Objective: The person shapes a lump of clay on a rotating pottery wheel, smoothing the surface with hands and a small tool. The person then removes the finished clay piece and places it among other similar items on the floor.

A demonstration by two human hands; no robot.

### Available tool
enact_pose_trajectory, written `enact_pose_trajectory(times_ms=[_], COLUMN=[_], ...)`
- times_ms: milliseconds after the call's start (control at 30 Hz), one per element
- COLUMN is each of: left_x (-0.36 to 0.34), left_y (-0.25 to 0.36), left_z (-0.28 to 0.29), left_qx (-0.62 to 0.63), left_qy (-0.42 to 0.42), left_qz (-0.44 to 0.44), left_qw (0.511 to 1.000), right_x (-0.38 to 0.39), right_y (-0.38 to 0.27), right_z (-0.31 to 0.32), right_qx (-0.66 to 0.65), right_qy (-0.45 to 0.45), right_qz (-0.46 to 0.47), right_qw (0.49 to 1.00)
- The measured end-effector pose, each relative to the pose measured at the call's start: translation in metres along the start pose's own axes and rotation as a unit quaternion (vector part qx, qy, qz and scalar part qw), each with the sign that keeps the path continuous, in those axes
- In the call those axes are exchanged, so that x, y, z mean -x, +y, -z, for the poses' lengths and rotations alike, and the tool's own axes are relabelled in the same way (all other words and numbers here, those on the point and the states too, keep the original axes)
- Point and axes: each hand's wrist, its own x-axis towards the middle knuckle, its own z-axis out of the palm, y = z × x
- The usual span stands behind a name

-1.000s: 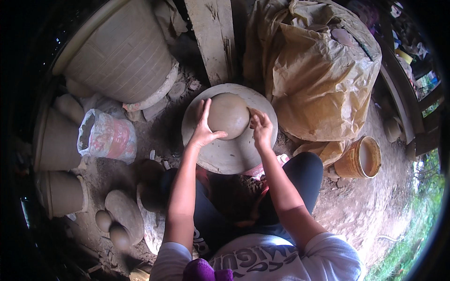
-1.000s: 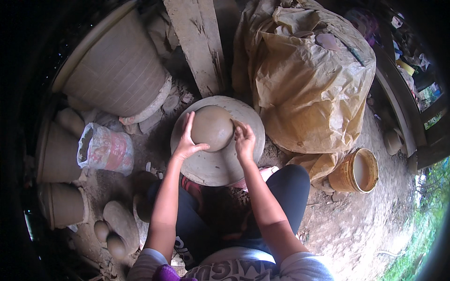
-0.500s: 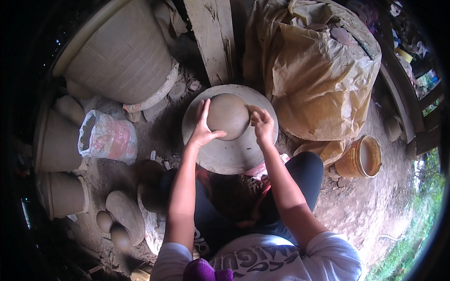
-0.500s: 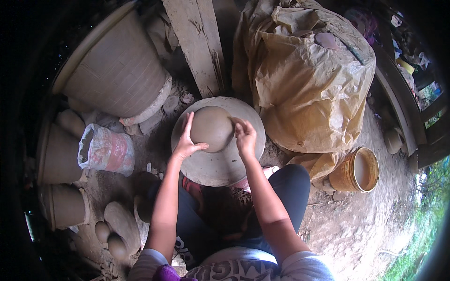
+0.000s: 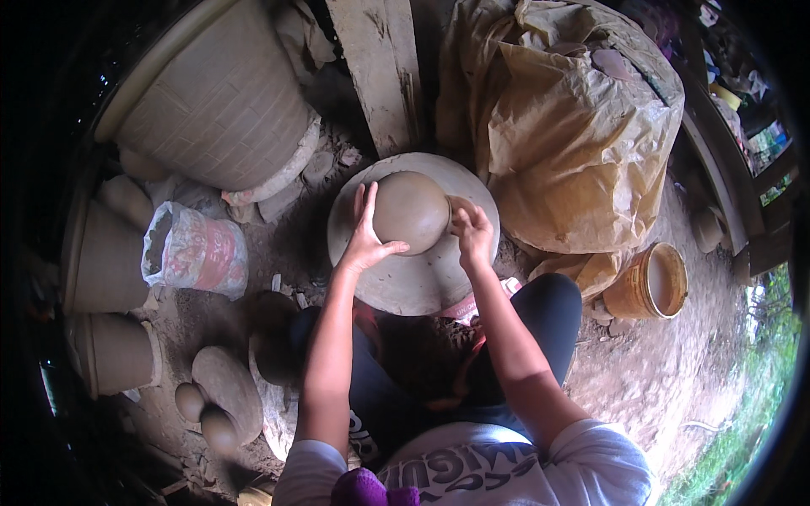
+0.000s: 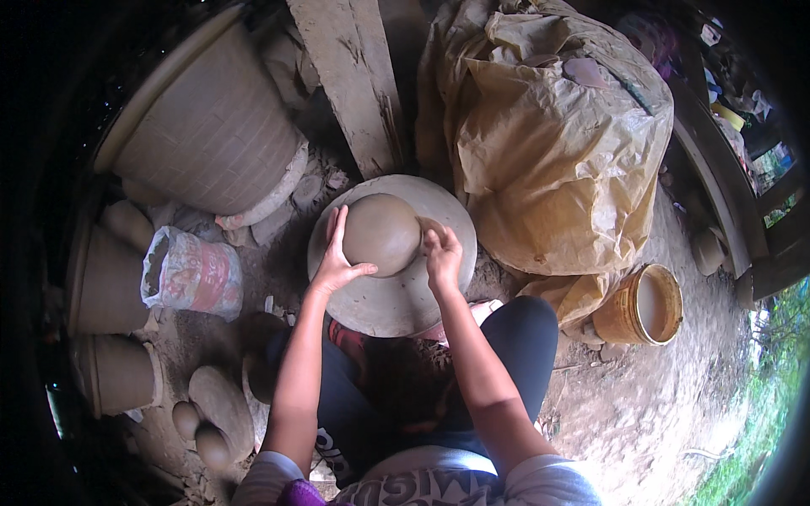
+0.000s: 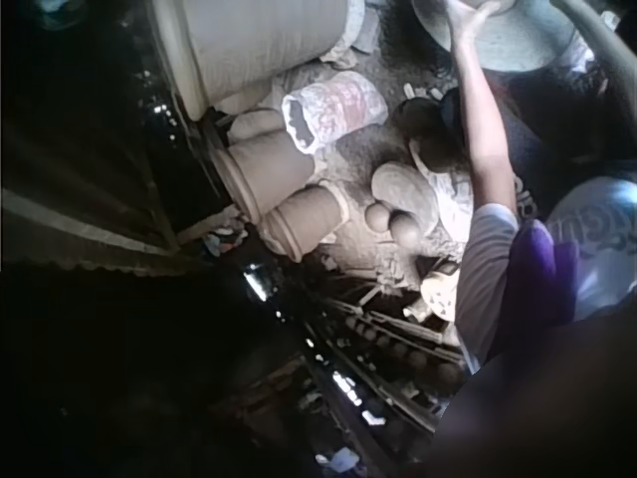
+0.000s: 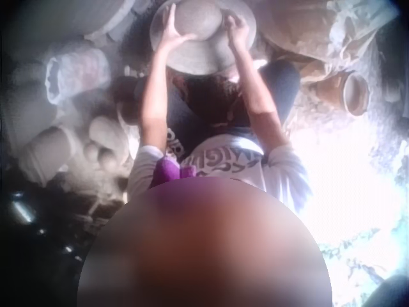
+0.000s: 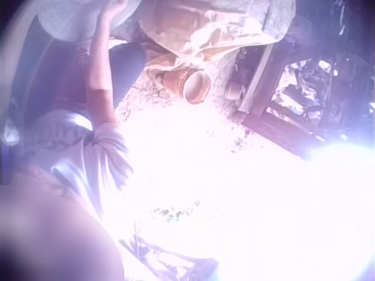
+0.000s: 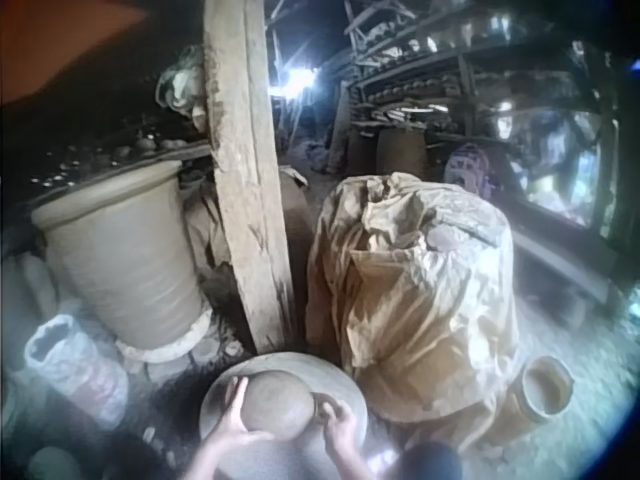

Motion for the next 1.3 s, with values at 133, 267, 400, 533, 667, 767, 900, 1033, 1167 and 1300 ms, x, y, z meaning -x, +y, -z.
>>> enact_pose_trajectory(times_ms=[133,267,400,533,667,767,900,1033,1167,1300], left_x=[0.004,0.011,0.006,0.001,0.008,0.013,0.007,0.003,0.011,0.014], left_y=[-0.001,0.007,0.006,-0.001,0.002,0.007,0.005,-0.001,0.004,0.011], left_z=[-0.015,-0.025,-0.010,-0.005,-0.022,-0.026,-0.010,-0.005,-0.024,-0.024], left_qx=[0.001,0.027,0.010,0.013,0.025,0.033,0.018,0.019,0.027,0.035], left_qy=[0.027,0.068,0.033,0.015,0.055,0.077,0.037,-0.012,0.063,0.049], left_qz=[-0.003,0.023,0.020,0.004,0.012,0.031,0.017,0.013,0.016,0.054], left_qw=[1.000,0.997,0.999,1.000,0.998,0.996,0.999,1.000,0.998,0.997], right_x=[0.023,0.064,0.024,-0.011,0.039,0.065,0.028,-0.002,0.046,0.062], right_y=[0.011,0.021,0.011,0.007,0.020,0.021,0.005,-0.002,0.013,0.017], right_z=[0.000,-0.004,0.002,0.007,0.001,-0.002,0.001,0.003,-0.001,-0.001], right_qx=[0.269,0.297,0.178,0.095,0.331,0.314,0.188,0.089,0.304,0.290], right_qy=[0.011,-0.038,-0.036,-0.061,0.003,-0.056,-0.032,-0.038,0.005,-0.078], right_qz=[0.330,0.358,0.290,0.041,0.372,0.357,0.385,0.140,0.347,0.371], right_qw=[0.905,0.885,0.940,0.993,0.867,0.878,0.903,0.985,0.887,0.879])
